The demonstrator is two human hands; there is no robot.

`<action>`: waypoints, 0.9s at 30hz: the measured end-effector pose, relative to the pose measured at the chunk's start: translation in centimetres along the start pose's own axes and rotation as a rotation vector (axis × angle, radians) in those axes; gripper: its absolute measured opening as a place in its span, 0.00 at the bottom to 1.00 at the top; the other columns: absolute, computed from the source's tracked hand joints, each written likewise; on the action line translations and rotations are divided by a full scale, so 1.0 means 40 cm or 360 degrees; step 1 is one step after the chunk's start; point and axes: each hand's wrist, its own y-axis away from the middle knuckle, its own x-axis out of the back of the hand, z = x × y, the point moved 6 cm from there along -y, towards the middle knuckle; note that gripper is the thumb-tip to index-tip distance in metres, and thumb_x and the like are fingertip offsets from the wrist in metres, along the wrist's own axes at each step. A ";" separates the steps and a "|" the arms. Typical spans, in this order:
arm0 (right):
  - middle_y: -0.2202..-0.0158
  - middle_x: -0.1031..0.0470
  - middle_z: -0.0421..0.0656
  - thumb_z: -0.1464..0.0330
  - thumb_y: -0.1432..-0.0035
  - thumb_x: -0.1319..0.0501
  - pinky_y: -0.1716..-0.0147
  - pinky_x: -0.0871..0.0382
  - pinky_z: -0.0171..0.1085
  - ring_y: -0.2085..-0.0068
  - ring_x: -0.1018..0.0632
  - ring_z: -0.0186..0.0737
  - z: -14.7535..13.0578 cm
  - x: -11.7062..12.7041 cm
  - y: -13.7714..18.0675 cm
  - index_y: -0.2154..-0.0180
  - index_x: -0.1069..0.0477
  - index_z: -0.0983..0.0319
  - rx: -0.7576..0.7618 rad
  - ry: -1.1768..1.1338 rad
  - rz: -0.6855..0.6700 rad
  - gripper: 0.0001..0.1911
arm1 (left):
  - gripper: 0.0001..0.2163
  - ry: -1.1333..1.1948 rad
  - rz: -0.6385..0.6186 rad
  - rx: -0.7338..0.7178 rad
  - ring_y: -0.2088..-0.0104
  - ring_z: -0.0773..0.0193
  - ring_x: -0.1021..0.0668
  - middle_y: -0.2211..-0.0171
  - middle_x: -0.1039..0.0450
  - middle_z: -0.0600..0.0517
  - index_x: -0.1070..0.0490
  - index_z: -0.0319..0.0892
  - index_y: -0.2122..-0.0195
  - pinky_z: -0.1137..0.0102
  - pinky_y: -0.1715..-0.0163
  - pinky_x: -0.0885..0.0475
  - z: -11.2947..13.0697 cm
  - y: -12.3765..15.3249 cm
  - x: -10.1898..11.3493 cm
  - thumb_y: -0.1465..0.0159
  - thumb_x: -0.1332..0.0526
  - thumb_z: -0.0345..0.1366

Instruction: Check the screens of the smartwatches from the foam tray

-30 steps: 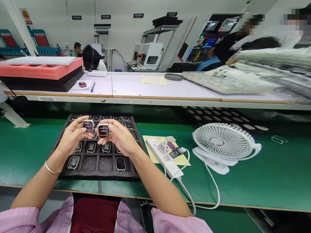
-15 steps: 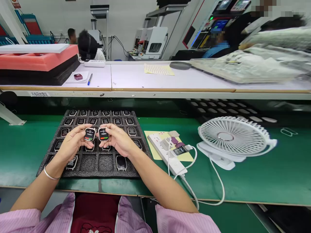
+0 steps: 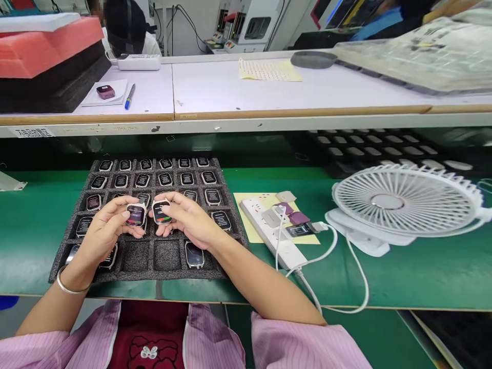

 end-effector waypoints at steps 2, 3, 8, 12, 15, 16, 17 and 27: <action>0.63 0.18 0.42 0.63 0.43 0.31 0.75 0.25 0.31 0.74 0.19 0.33 0.003 0.003 0.000 0.54 0.31 0.60 0.0007 0.0044 0.0013 0.17 | 0.14 -0.0031 -0.0014 0.0004 0.75 0.64 0.17 0.66 0.23 0.53 0.29 0.42 0.52 0.69 0.72 0.19 -0.003 -0.001 -0.002 0.38 0.37 0.39; 0.63 0.18 0.42 0.64 0.44 0.30 0.76 0.26 0.30 0.75 0.19 0.32 0.004 0.005 -0.001 0.55 0.31 0.60 0.0016 0.0070 0.0019 0.17 | 0.13 -0.0058 -0.0016 -0.0002 0.76 0.65 0.18 0.66 0.23 0.53 0.29 0.42 0.53 0.69 0.73 0.19 -0.004 -0.001 -0.003 0.38 0.37 0.39; 0.65 0.19 0.41 0.69 0.43 0.33 0.79 0.29 0.29 0.78 0.22 0.30 0.010 0.016 -0.007 0.57 0.32 0.61 0.0039 0.0147 0.0067 0.14 | 0.13 -0.0187 -0.0005 -0.0091 0.79 0.72 0.23 0.69 0.26 0.56 0.31 0.41 0.57 0.76 0.79 0.25 -0.002 -0.006 -0.007 0.43 0.33 0.33; 0.64 0.20 0.41 0.74 0.46 0.37 0.75 0.24 0.33 0.73 0.18 0.36 0.007 0.007 -0.009 0.55 0.33 0.60 0.0011 0.0053 0.0029 0.16 | 0.23 -0.0096 -0.0098 -0.0074 0.74 0.73 0.23 0.60 0.25 0.53 0.35 0.44 0.52 0.75 0.72 0.23 0.000 -0.009 -0.021 0.48 0.31 0.29; 0.60 0.21 0.40 0.77 0.50 0.36 0.70 0.22 0.35 0.70 0.17 0.36 -0.006 -0.005 0.003 0.50 0.35 0.58 0.0062 0.0053 -0.0003 0.25 | 0.25 -0.0109 -0.0190 -0.0028 0.73 0.72 0.22 0.53 0.27 0.49 0.39 0.45 0.49 0.72 0.70 0.23 0.001 0.002 -0.026 0.46 0.31 0.31; 0.58 0.22 0.41 0.77 0.50 0.35 0.69 0.22 0.36 0.69 0.17 0.36 -0.010 -0.009 0.011 0.48 0.36 0.57 0.0093 0.0076 -0.0019 0.28 | 0.24 -0.0161 -0.0230 -0.0012 0.72 0.71 0.22 0.52 0.27 0.49 0.39 0.45 0.49 0.70 0.69 0.23 0.000 0.010 -0.025 0.45 0.32 0.32; 0.56 0.23 0.41 0.77 0.49 0.35 0.68 0.22 0.36 0.68 0.17 0.35 -0.012 -0.013 0.021 0.46 0.38 0.56 0.0122 0.0115 -0.0042 0.30 | 0.23 -0.0251 -0.0270 -0.0009 0.71 0.69 0.22 0.53 0.27 0.49 0.39 0.46 0.49 0.69 0.68 0.23 0.000 0.021 -0.023 0.44 0.32 0.33; 0.45 0.32 0.54 0.73 0.45 0.34 0.42 0.34 0.58 0.42 0.29 0.55 0.038 -0.054 0.150 0.45 0.31 0.60 0.0553 0.1965 -0.0138 0.25 | 0.20 -0.1831 -0.0370 -0.0498 0.48 0.51 0.31 0.48 0.32 0.46 0.28 0.47 0.48 0.51 0.44 0.33 -0.032 0.139 0.009 0.42 0.31 0.35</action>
